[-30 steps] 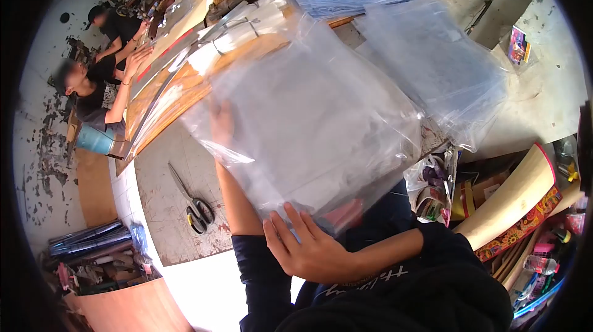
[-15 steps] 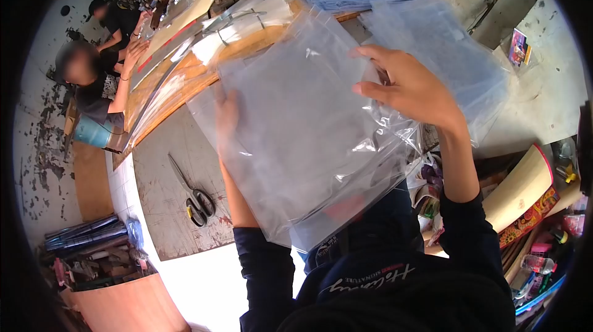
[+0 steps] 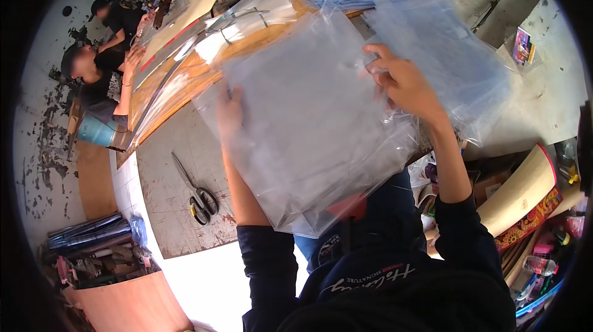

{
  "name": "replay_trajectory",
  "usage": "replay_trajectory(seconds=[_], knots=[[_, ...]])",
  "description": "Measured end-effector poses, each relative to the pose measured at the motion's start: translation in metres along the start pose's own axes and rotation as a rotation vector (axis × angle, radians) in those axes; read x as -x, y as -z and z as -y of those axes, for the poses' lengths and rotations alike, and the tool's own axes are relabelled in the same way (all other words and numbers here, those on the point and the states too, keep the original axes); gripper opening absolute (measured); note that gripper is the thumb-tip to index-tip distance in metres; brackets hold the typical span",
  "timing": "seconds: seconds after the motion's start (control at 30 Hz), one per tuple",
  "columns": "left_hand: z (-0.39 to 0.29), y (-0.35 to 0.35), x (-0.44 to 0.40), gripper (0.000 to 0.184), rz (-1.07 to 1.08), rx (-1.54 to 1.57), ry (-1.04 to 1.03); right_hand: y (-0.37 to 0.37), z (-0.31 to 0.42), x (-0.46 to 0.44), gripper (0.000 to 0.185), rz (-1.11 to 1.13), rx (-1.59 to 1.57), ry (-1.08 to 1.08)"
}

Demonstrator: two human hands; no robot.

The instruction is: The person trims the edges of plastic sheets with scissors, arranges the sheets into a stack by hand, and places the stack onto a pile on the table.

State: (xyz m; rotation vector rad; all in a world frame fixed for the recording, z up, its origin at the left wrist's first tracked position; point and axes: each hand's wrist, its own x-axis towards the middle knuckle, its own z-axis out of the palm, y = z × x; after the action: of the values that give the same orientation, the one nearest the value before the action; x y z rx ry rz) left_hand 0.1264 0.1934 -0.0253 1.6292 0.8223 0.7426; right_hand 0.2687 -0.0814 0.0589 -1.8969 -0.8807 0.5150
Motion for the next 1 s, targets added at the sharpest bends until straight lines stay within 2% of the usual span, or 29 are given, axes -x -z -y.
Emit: replay_trajectory(seconds=[0.07, 0.13, 0.17, 0.23, 0.37, 0.43, 0.47, 0.53, 0.57, 0.63, 0.77, 0.87, 1.0], knots=[[0.032, 0.006, -0.020, 0.045, -0.027, -0.092, -0.023, 0.001, -0.001, 0.002, 0.046, -0.020, 0.047, -0.030], [0.049, 0.008, -0.032, 0.040, -0.078, -0.387, -0.447, -0.003, -0.013, 0.006, 0.055, -0.166, 0.129, 0.022], [0.048, 0.011, -0.031, 0.040, -0.082, -0.389, -0.447, -0.007, -0.028, 0.003, 0.055, -0.163, 0.129, 0.025], [0.012, 0.012, -0.012, 0.040, 0.243, 0.202, -0.051, -0.017, -0.056, 0.001, 0.057, -0.308, 0.461, 0.281], [-0.014, 0.016, -0.005, 0.044, 0.173, 0.202, 0.106, -0.032, -0.044, 0.006, 0.056, -0.279, 0.670, 0.180], [-0.040, 0.006, 0.009, 0.047, 0.179, -0.234, -0.221, -0.033, -0.037, 0.005, 0.045, -0.199, 0.816, 0.001], [-0.052, 0.000, 0.019, 0.048, 0.174, -0.455, -0.375, -0.034, -0.038, 0.003, 0.045, -0.187, 0.820, 0.013], [-0.059, -0.010, 0.037, 0.051, 0.162, -0.906, -0.660, -0.036, -0.044, 0.002, 0.046, -0.332, 0.905, 0.256], [-0.052, -0.016, 0.045, 0.051, 0.152, -0.908, -0.646, -0.038, -0.045, 0.003, 0.046, -0.319, 0.905, 0.267], [-0.032, -0.027, 0.054, 0.056, 0.183, -1.217, -0.554, -0.041, -0.047, 0.001, 0.057, -0.244, 1.003, 0.360], [-0.007, -0.032, 0.054, 0.064, 0.109, -1.180, -0.422, -0.043, -0.059, 0.000, 0.068, -0.124, 0.975, 0.179], [-0.009, -0.033, 0.054, 0.063, 0.126, -1.182, -0.391, -0.044, -0.060, -0.004, 0.074, -0.129, 1.016, 0.185], [-0.011, -0.035, 0.054, 0.062, 0.117, -1.205, -0.368, -0.037, -0.055, -0.002, 0.068, -0.136, 0.948, 0.224]])
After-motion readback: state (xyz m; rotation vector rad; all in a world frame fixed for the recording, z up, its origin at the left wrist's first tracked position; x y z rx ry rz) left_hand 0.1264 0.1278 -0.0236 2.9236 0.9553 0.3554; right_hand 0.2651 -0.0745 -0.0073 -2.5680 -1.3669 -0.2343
